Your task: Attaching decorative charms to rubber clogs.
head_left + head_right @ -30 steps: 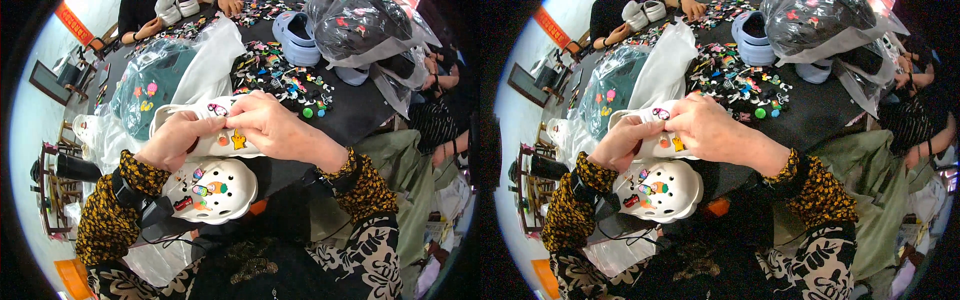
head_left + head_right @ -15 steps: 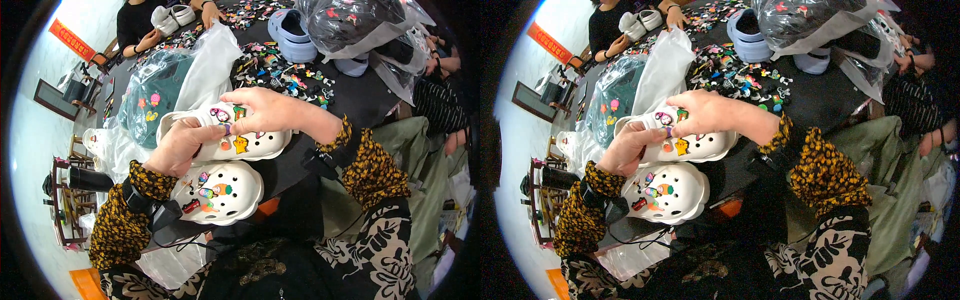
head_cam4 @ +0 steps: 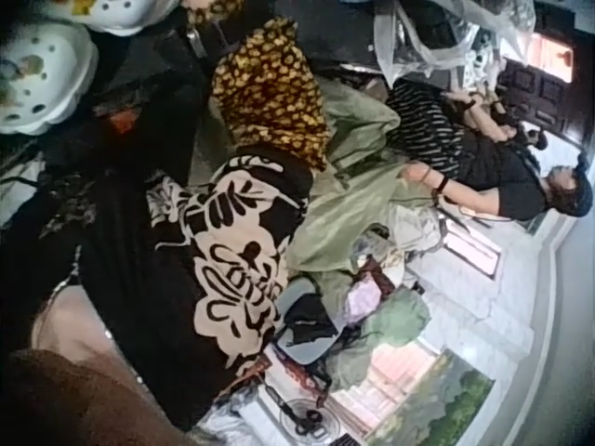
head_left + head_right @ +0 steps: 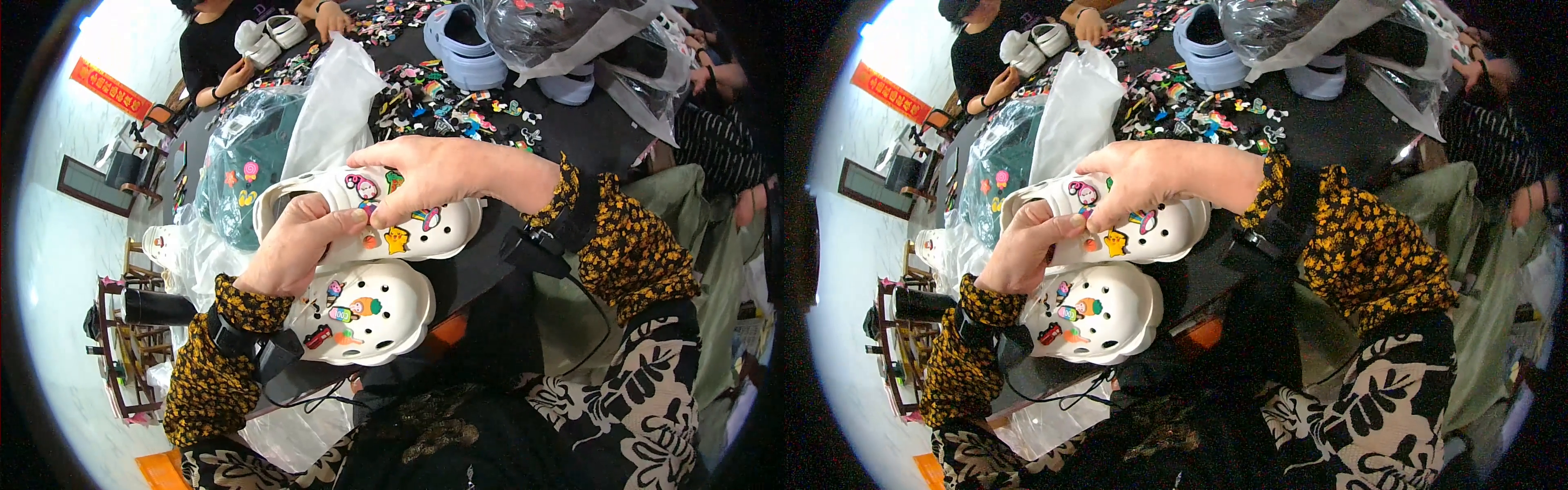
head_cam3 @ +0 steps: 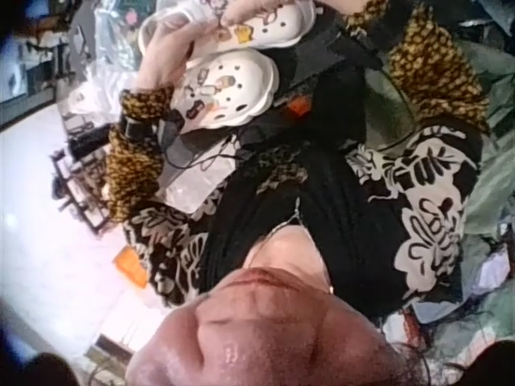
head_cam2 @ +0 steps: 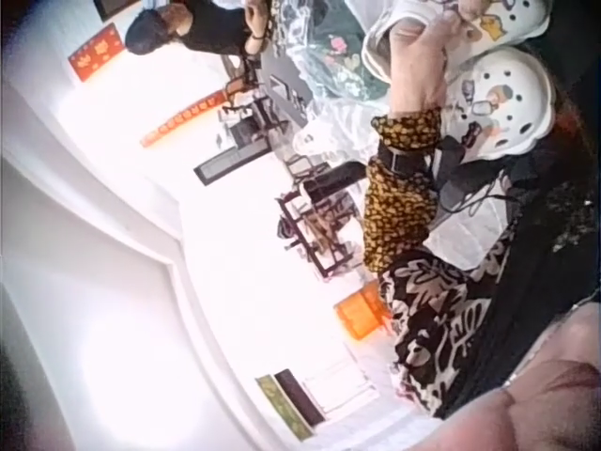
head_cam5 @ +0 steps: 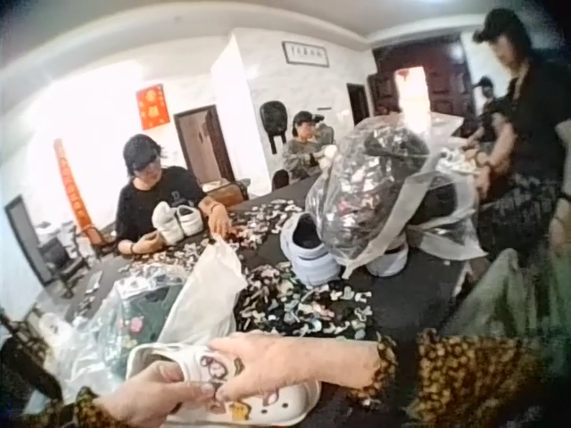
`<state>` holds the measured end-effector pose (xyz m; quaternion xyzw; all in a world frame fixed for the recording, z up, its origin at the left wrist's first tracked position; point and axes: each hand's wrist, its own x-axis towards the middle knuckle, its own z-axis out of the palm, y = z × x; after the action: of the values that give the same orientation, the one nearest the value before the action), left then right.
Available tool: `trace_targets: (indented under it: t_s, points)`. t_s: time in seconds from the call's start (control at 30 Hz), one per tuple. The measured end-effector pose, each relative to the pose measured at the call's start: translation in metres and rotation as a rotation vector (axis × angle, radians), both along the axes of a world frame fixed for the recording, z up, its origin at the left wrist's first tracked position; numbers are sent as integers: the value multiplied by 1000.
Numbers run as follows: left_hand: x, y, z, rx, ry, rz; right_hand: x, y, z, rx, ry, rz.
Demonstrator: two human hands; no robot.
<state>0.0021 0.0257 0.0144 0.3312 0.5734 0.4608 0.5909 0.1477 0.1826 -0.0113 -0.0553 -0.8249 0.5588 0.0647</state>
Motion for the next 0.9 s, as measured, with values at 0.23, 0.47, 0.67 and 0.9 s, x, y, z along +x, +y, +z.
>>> trace_targets:
  t_s: [0.23, 0.47, 0.67, 0.9]
  points:
    - [1, -1, 2, 6, 63, -37, 2, -3, 10, 13, -102, 3]
    - [2, -3, 3, 9, 145, -67, -2, -3, 4, 101, -104, -24]
    - [-3, -4, 0, 44, 346, -174, -6, -5, 2, 389, -20, -105]
    - [-5, -3, -2, 74, 457, -186, -8, -9, 1, 479, 65, -158]
